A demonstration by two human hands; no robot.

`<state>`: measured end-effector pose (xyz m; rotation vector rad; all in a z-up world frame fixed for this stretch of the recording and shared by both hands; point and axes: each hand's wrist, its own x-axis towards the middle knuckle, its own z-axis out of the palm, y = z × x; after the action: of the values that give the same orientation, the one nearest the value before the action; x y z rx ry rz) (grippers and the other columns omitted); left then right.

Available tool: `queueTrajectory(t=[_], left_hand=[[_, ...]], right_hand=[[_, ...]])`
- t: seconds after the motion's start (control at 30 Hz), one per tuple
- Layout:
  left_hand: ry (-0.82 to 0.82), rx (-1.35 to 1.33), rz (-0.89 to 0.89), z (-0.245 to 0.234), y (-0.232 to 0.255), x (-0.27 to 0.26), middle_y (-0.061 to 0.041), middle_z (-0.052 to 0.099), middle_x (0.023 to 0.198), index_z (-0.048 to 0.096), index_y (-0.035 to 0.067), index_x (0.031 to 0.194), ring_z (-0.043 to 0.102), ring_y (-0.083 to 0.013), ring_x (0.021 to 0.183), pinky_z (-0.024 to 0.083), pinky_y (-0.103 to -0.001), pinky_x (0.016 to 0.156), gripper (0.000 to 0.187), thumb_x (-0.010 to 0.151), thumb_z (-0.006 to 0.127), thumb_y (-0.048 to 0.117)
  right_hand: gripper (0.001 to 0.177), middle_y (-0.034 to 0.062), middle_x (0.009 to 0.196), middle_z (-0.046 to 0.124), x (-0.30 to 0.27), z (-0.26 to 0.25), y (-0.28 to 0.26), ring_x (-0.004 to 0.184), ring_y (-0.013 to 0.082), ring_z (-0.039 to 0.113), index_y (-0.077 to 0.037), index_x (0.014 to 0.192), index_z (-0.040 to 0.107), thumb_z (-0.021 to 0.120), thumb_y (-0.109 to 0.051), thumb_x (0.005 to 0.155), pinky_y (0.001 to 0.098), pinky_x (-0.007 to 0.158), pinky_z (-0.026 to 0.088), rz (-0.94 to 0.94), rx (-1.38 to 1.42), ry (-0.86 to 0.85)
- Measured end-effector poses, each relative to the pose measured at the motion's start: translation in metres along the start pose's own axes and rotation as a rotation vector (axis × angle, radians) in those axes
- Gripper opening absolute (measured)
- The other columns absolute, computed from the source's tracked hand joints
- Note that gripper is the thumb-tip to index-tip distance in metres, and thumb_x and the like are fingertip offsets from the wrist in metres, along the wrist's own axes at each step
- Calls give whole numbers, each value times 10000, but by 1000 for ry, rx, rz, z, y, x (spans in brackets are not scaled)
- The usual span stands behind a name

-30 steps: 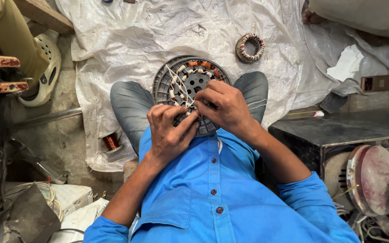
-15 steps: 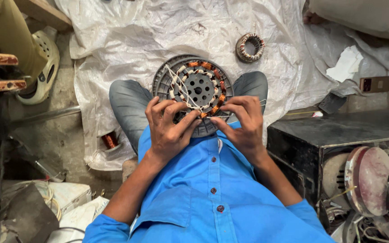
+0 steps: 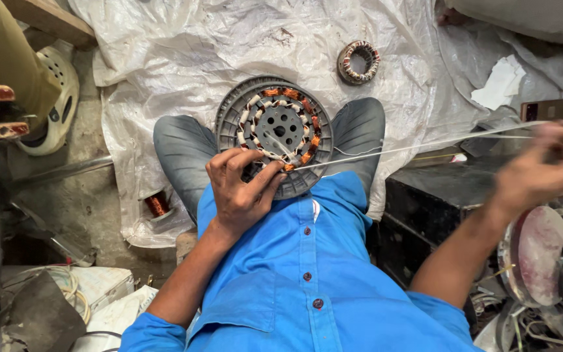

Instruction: The person sits cross-legged on the floor and uses a white string to tie and secure copper windings on a motor stator. They repeatedly wrap the string around the windings and pull it tight to hold them in place.

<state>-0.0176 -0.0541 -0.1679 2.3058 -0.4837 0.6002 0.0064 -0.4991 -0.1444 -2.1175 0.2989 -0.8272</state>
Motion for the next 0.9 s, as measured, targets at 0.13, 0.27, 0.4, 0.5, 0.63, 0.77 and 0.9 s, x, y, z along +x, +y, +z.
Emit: queueTrajectory(t=[0.13,0.27,0.4,0.5,0.63,0.77,0.9], left_hand=[[18,-3,-1,3,-2,1,-35,583,1221,784,173,1090,490,-280,1194,390,-426,1023,314,808,910,225],[0,-3,-11,0,-1,0,-35,586,1224,784,171,1089,488,-284,1191,388,-424,1022,325,790,908,207],[2,3,-16,-2,1,1,-35,585,1226,781,171,1098,490,-288,1200,394,-423,1032,332,792,908,197],[6,0,-23,-2,1,0,-33,589,1228,780,172,1100,494,-285,1201,403,-421,1038,331,793,904,181],[26,-13,-25,2,2,1,-35,582,1219,779,177,1103,482,-296,1197,406,-418,1031,325,801,900,172],[10,-7,-17,0,3,2,-42,582,1230,781,172,1107,486,-287,1200,404,-421,1028,317,813,901,179],[11,-11,-20,0,1,0,-41,581,1232,779,171,1097,489,-279,1200,401,-425,1029,312,812,903,190]], right_hand=[[245,216,1273,606,23,-13,17,1267,412,507,5,1060,685,780,-193,952,537,1039,403,-341,-706,35],[358,225,1461,573,-44,74,-34,1459,377,519,-17,1233,642,806,-233,999,521,1238,420,-375,-351,-430],[518,124,1321,617,-104,123,-104,1273,330,557,-46,1094,659,948,-270,727,476,1096,445,-422,2,-671],[377,119,1346,609,-97,116,-129,1289,326,554,-100,1054,725,922,-219,756,452,1099,451,-444,-53,-606],[314,137,1354,593,-96,122,-139,1299,341,535,-80,1023,732,892,-161,765,467,1097,436,-523,11,-726],[201,118,1307,633,-100,124,-128,1286,320,549,-92,928,718,865,-95,792,455,1091,445,-511,128,-771],[137,103,1160,684,-72,89,-92,1152,309,665,-43,917,655,782,-39,866,436,1042,528,-412,320,-701]])
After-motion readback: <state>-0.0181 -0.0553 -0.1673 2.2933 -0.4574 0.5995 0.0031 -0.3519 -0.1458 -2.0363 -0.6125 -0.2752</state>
